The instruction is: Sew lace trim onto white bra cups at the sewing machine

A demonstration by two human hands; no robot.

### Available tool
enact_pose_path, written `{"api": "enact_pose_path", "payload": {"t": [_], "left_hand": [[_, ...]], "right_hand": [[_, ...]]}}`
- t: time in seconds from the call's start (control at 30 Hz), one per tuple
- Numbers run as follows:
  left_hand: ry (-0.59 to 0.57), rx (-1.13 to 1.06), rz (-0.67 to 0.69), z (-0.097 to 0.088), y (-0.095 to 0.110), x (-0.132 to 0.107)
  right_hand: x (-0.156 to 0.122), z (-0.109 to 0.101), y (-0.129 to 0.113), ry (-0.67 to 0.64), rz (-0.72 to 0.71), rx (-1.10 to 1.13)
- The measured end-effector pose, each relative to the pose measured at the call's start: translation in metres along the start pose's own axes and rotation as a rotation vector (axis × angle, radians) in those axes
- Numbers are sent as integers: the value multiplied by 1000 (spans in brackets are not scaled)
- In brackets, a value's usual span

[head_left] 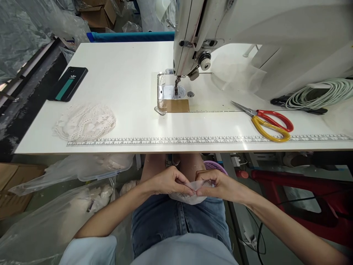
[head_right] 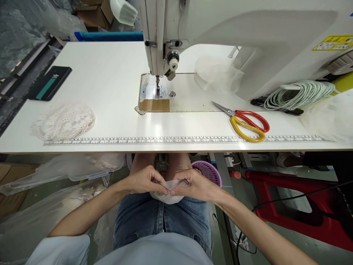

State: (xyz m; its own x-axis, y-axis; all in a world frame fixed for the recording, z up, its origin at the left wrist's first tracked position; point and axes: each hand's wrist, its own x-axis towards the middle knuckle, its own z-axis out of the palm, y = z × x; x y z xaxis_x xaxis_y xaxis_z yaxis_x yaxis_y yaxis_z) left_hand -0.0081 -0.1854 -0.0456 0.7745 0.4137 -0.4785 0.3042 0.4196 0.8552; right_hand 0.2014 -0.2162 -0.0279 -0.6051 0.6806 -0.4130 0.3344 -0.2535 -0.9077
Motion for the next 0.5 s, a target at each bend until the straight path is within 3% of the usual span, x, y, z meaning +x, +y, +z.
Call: {"api": "enact_pose_path", "payload": {"t": [0.27, 0.5], "left_hand": [[20, 53, -57, -14, -7, -10], [29, 30, -50, -11, -2, -12]], "right_hand": [[-5, -8, 5, 48, 139, 140], [-11, -11, 16, 59, 132, 197]]}}
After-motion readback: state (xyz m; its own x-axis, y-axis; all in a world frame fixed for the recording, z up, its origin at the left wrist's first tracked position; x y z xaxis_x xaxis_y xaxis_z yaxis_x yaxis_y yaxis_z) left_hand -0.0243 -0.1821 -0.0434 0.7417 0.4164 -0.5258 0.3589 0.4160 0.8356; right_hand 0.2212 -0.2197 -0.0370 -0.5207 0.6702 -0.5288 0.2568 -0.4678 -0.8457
